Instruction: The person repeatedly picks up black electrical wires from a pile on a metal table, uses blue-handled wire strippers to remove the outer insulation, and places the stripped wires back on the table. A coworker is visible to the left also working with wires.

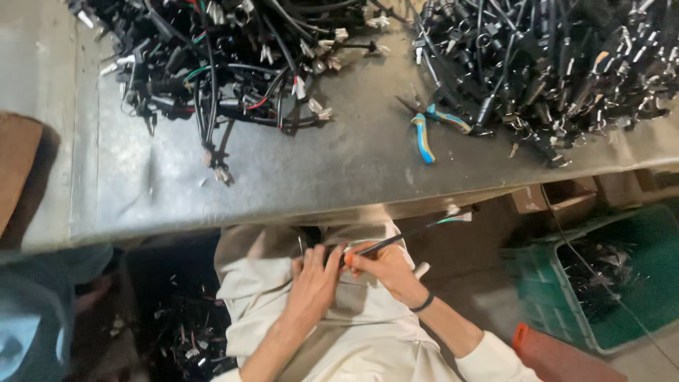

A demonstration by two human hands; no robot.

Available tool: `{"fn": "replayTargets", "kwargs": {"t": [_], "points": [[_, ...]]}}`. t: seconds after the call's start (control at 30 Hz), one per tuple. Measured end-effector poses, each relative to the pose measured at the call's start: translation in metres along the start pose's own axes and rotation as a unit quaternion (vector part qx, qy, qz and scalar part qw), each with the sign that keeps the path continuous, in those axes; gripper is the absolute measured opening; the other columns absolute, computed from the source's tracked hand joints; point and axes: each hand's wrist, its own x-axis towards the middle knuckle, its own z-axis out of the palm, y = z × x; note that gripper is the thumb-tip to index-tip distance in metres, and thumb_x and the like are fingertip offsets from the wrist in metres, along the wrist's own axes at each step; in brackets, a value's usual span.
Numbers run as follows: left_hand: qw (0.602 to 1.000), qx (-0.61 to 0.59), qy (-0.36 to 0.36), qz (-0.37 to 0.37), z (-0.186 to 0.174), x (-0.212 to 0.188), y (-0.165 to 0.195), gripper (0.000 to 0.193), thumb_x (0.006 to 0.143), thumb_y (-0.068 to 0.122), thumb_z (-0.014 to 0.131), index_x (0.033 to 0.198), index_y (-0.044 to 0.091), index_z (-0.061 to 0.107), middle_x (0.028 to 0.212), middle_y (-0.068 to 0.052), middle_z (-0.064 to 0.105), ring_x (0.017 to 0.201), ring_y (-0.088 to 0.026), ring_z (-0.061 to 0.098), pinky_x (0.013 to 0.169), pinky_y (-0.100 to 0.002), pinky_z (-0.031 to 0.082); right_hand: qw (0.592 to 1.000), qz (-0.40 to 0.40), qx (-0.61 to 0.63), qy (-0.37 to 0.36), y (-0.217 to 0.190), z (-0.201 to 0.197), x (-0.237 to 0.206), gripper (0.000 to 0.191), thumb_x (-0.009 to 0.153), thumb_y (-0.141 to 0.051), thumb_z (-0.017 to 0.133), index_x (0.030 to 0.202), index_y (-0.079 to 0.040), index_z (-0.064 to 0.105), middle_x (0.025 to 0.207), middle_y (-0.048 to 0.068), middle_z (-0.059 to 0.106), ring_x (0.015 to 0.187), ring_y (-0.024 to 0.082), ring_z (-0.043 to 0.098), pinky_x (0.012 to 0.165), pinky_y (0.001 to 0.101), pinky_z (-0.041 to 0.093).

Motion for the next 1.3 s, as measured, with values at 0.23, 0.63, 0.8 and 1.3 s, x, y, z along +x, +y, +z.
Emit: {"fn": "replayTargets", "kwargs": {"t": [0.23,0.63,0.8,1.3], "points": [[0.978,-0.194,0.059,-0.058,-0.054,-0.005,0.018,0.043,0.090,0.025,0.074,0.128,0.008,0.062,0.084,-0.006,0.065,0.080,-0.024,0.057,0.087,-0.039,0.035,0.655,-0.425,-0.617,0.101,-0.166,-0.055,0.031,0.038,0.079,-0.036,0.082,0.098,-0.005,0.069,0.102,0.013,0.072,0.097,0.036,0.068,0.083,0.0448,0.053],[0.957,-0.227,0.103,-0.149,-0.058,0.003,-0.005,0.034,0.101,0.028,0.066,0.127,0.007,0.058,0.092,-0.005,0.076,0.082,-0.023,0.067,0.091,-0.037,0.039,0.954,-0.032,-0.295,-0.036,-0.074,-0.009,-0.049,0.034,0.082,-0.007,0.061,0.115,-0.007,0.054,0.093,0.010,0.059,0.079,0.020,0.064,0.072,0.0365,0.054],[0.963,-0.224,0.017,-0.152,-0.052,-0.005,-0.018,0.027,0.105,0.024,0.060,0.126,0.008,0.057,0.081,-0.003,0.069,0.071,-0.023,0.058,0.092,-0.040,0.031,0.928,-0.049,-0.360,-0.085,-0.009,0.024,-0.055,0.045,0.086,0.002,0.061,0.128,-0.003,0.046,0.108,0.023,0.054,0.093,0.034,0.055,0.080,0.0431,0.049],[0.965,-0.234,-0.009,-0.115,-0.048,-0.022,-0.011,0.031,0.104,0.022,0.065,0.127,0.003,0.058,0.085,-0.008,0.065,0.076,-0.032,0.048,0.085,-0.040,0.033,0.807,-0.214,-0.544,-0.085,-0.051,0.022,0.001,0.034,0.084,-0.010,0.075,0.114,-0.005,0.060,0.083,0.013,0.065,0.082,0.035,0.064,0.070,0.0464,0.049]]}}
